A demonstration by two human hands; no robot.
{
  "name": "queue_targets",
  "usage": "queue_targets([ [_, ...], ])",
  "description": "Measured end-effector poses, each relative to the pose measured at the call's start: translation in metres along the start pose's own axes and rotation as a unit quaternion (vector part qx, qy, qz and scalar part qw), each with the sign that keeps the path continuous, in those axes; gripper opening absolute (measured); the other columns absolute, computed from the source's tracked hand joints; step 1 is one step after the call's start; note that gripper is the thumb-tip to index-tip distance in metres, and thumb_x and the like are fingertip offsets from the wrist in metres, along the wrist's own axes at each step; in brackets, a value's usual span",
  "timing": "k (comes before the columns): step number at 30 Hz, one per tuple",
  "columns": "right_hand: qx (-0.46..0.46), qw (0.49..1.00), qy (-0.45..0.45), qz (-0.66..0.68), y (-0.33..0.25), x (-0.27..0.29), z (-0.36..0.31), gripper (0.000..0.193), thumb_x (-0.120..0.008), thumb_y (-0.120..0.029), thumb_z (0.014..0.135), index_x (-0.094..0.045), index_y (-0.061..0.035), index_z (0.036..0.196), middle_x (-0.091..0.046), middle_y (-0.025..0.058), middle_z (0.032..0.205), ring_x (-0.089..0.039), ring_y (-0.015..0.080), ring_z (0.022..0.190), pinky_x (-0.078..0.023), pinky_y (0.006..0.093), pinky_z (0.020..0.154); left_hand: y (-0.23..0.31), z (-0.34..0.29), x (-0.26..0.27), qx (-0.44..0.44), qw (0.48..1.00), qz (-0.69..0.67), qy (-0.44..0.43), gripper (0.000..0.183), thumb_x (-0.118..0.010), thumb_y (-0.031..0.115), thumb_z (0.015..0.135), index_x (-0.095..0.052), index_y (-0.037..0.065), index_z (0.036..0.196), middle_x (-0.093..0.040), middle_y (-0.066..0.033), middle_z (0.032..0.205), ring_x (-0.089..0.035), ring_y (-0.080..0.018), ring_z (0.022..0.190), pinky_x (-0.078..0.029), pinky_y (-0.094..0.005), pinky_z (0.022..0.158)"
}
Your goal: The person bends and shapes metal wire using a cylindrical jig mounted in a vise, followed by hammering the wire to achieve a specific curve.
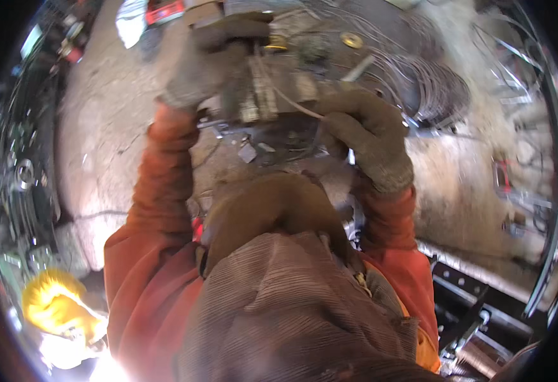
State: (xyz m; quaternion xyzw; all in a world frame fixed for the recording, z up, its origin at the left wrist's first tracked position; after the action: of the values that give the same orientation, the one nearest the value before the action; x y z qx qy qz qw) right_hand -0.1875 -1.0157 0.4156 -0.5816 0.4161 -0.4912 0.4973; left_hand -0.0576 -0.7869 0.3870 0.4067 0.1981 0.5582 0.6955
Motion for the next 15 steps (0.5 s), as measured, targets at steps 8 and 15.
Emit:
queue_targets([
  [8, 0.059, 0.972, -0.061, -0.217, 0.019, 0.056, -0.03, 0.018, -0.075, -0.006, 0.089, -0.074, -0.0032, 0.107, -0.071, 0.0071, 0.095, -0.069, 0.0123, 0.084, -0.056, 0.0265, 0.067, 0.048, -0.013, -0.057, 0.298, 0.929, -0.218, 0.024, 0.062, -0.069, 0.015, 0.088, -0.052, -0.009, 0.143, -0.07, -0.02, 0.125, -0.074, -0.0203, 0.088, -0.06, -0.028, 0.072],
  [15, -0.081, 0.988, -0.056, -0.118, 0.038, 0.11, -0.02, 0.021, -0.073, -0.008, 0.091, -0.073, -0.001, 0.111, -0.072, 0.0052, 0.09, -0.069, 0.0127, 0.077, -0.057, 0.0276, 0.068, 0.038, -0.038, -0.076, 0.349, 0.921, -0.162, -0.053, 0.031, -0.072, 0.02, 0.091, -0.069, -0.007, 0.106, -0.074, -0.0148, 0.085, -0.071, -0.0207, 0.068, -0.058, -0.0317, 0.062],
])
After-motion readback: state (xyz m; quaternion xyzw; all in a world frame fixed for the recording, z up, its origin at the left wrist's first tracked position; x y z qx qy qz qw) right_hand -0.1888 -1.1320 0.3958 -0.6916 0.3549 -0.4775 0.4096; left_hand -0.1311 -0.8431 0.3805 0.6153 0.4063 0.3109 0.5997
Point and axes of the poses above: each hand's wrist, its own z-axis towards the middle knuckle, its own x-axis out of the back of the hand, y = z × x, the point moved 6 cm from there along z, towards the middle knuckle
